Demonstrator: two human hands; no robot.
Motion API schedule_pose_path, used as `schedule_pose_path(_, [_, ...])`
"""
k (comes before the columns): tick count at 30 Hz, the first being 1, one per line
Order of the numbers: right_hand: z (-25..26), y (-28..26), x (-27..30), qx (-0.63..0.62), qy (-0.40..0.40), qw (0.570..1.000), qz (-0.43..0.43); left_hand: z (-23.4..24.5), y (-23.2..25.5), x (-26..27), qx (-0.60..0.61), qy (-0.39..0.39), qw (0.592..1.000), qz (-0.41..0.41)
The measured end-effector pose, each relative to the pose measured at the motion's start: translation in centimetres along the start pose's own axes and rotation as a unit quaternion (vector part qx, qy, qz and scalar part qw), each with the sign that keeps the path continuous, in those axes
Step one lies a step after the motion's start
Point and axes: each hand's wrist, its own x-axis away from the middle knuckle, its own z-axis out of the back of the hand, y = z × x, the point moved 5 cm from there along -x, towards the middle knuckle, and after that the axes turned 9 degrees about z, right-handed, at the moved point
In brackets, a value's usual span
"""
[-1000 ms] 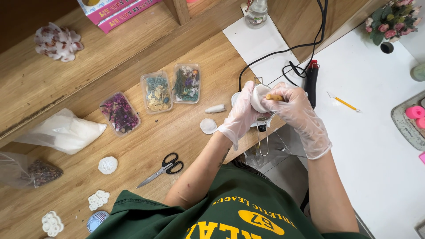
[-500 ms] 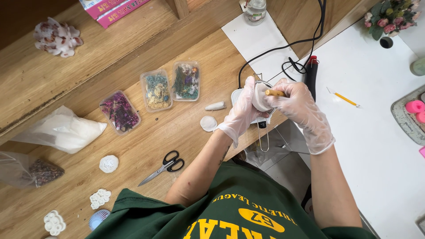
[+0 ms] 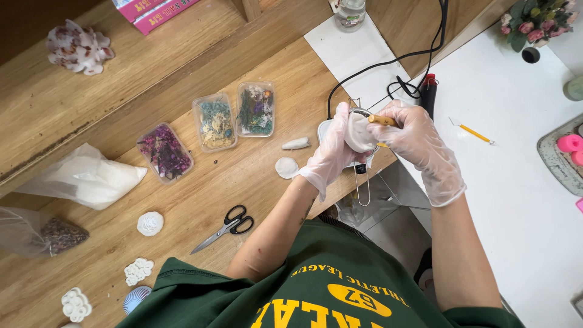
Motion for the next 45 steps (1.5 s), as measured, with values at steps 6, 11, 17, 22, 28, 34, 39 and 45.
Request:
schedule_pose_path(6, [-0.9,0.6,0.1,-0.011,-0.03,0.999,0.018,0.1,-0.1,-0.3,0.056,0.0,0.998,0.038])
schedule_pose_path(11, [0.3,0.7,0.5,-0.014,-0.023,0.999,0.02,0.2,0.2,0.2,0.023,0.018,0.999,0.023])
schedule_pose_path(17, [0.4,-0.1,2.6,0.028,0.016,0.999,-0.008,0.3,0.5,0.3,0.011,0.008,1.0,-0.017])
schedule_pose_path(22, [-0.2,1.7,2.4,-0.011,-0.034,0.999,0.036,-0.4,0.4,0.9,0.025,-0.001,1.0,0.006])
schedule_pose_path(28, [-0.2,2.4,2.1,-0.012,-0.056,0.998,0.02,-0.6,0.2,0.9,-0.003,-0.019,1.0,0.003])
schedule_pose_path(34, [-0.4,1.1,2.0,-0.022,-0.069,0.997,0.018,-0.9,0.8,1.5,0.018,0.001,1.0,0.003])
schedule_pose_path(39, [-0.5,1.9,2.0,-0.022,-0.08,0.995,0.058,-0.2,-0.2,0.5,0.009,-0.024,1.0,-0.003])
schedule_pose_path(45, [-0.5,3.1,1.6,-0.045,-0.033,0.998,0.011,-0.1,-0.4,0.5,0.0,-0.047,0.999,0.002])
